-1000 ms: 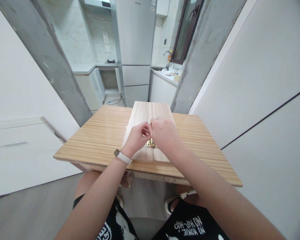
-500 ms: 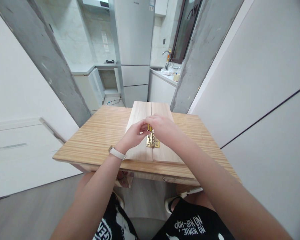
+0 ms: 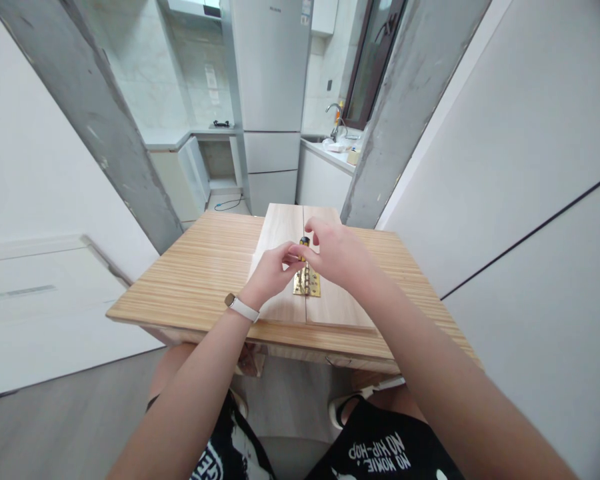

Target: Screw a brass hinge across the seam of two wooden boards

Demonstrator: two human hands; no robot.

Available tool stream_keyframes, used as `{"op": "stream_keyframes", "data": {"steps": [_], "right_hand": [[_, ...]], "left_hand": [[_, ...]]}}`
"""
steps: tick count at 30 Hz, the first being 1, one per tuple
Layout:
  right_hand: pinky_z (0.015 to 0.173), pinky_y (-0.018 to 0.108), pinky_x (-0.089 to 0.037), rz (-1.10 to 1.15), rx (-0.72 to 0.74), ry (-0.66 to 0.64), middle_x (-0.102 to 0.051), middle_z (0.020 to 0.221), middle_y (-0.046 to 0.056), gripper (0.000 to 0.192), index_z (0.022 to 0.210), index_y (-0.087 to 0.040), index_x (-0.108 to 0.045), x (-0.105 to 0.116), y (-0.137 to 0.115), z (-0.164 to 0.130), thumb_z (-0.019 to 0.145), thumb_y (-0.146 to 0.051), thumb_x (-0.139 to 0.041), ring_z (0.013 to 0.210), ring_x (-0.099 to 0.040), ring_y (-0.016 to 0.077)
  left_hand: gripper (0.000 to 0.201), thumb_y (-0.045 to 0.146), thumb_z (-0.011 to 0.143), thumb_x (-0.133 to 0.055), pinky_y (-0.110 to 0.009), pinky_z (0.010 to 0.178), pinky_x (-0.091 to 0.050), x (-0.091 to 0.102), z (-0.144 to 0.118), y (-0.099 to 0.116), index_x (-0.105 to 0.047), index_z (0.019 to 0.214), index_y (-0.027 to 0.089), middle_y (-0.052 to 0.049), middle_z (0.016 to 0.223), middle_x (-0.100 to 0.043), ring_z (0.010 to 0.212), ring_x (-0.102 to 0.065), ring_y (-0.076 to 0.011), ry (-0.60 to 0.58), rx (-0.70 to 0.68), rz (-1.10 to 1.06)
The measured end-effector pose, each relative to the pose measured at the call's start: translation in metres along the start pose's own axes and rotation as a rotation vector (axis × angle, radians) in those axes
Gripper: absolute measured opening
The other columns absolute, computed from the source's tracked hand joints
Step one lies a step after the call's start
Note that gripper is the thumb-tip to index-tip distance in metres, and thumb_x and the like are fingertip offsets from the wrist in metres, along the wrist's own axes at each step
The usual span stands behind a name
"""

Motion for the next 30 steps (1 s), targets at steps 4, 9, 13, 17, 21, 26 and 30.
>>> {"op": "stream_keyframes", "data": {"steps": [4, 9, 13, 17, 21, 26, 30], "right_hand": [[0.067, 0.035, -0.040, -0.172, -0.003, -0.025, -0.075, 0.089, 0.013, 0.029, 0.099, -0.016, -0.070, -0.007, -0.011, 0.002, 0.104, -0.040, -0.056, 0.081, -0.068, 0.0259], [0.065, 0.034, -0.038, -0.220, 0.072, -0.034, -0.072, 0.090, 0.016, 0.029, 0.089, -0.015, -0.071, -0.012, -0.028, 0.001, 0.105, -0.020, -0.048, 0.081, -0.068, 0.0245], [0.066, 0.034, -0.038, -0.198, 0.127, -0.064, -0.070, 0.090, 0.014, 0.026, 0.093, -0.015, -0.071, -0.014, -0.030, -0.002, 0.105, -0.017, -0.048, 0.079, -0.065, 0.0222], [0.070, 0.032, -0.039, -0.139, 0.226, -0.087, -0.069, 0.092, 0.009, 0.017, 0.097, -0.015, -0.070, -0.017, -0.025, -0.003, 0.100, -0.011, -0.054, 0.081, -0.063, 0.0200], [0.080, 0.032, -0.040, -0.057, 0.307, -0.133, -0.071, 0.095, 0.008, 0.016, 0.095, -0.017, -0.069, -0.019, -0.021, -0.002, 0.093, -0.004, -0.059, 0.092, -0.062, 0.0205], [0.085, 0.031, -0.041, 0.063, 0.398, -0.177, -0.071, 0.098, 0.007, 0.023, 0.096, -0.018, -0.067, -0.019, -0.029, -0.003, 0.092, 0.000, -0.055, 0.098, -0.058, 0.0204], [0.083, 0.031, -0.041, 0.100, 0.392, -0.186, -0.071, 0.095, 0.006, 0.026, 0.093, -0.019, -0.066, -0.021, -0.030, -0.005, 0.090, 0.003, -0.051, 0.096, -0.057, 0.0205]], "left_hand": [[0.009, 0.016, 0.088, -0.068, -0.028, 0.076, -0.056, 0.002, 0.000, -0.001, -0.061, 0.091, 0.019, -0.002, 0.088, -0.069, 0.080, -0.068, -0.0150, 0.089, -0.015, 0.038], [0.015, 0.015, 0.084, -0.070, -0.027, 0.071, -0.054, 0.001, -0.001, -0.005, -0.057, 0.089, 0.020, -0.001, 0.084, -0.067, 0.077, -0.065, -0.0145, 0.144, 0.014, 0.080], [0.017, 0.018, 0.083, -0.074, -0.028, 0.072, -0.055, 0.004, 0.000, -0.007, -0.062, 0.094, 0.019, -0.002, 0.090, -0.071, 0.080, -0.067, -0.0156, 0.135, 0.041, 0.078], [0.026, 0.023, 0.087, -0.075, -0.033, 0.083, -0.059, 0.002, 0.000, -0.009, -0.068, 0.112, 0.020, -0.007, 0.111, -0.075, 0.098, -0.073, -0.0206, 0.022, 0.055, 0.024], [0.029, 0.022, 0.092, -0.070, -0.037, 0.091, -0.061, -0.002, -0.001, -0.009, -0.068, 0.121, 0.020, -0.010, 0.121, -0.075, 0.110, -0.073, -0.0240, -0.067, 0.056, -0.073], [0.011, 0.023, 0.094, -0.069, -0.039, 0.093, -0.063, -0.005, 0.000, -0.013, -0.068, 0.103, 0.016, -0.009, 0.103, -0.077, 0.102, -0.075, -0.0245, -0.105, 0.040, -0.120], [0.010, 0.026, 0.095, -0.069, -0.041, 0.096, -0.063, -0.004, -0.001, -0.017, -0.069, 0.100, 0.017, -0.008, 0.103, -0.078, 0.101, -0.075, -0.0245, -0.138, 0.031, -0.122]]}}
Point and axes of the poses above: each hand's wrist, its own z-axis towards the middle knuckle, its own x-axis out of the back of the hand, y = z × x, the point moved 9 cm from there along z, towards the middle knuckle
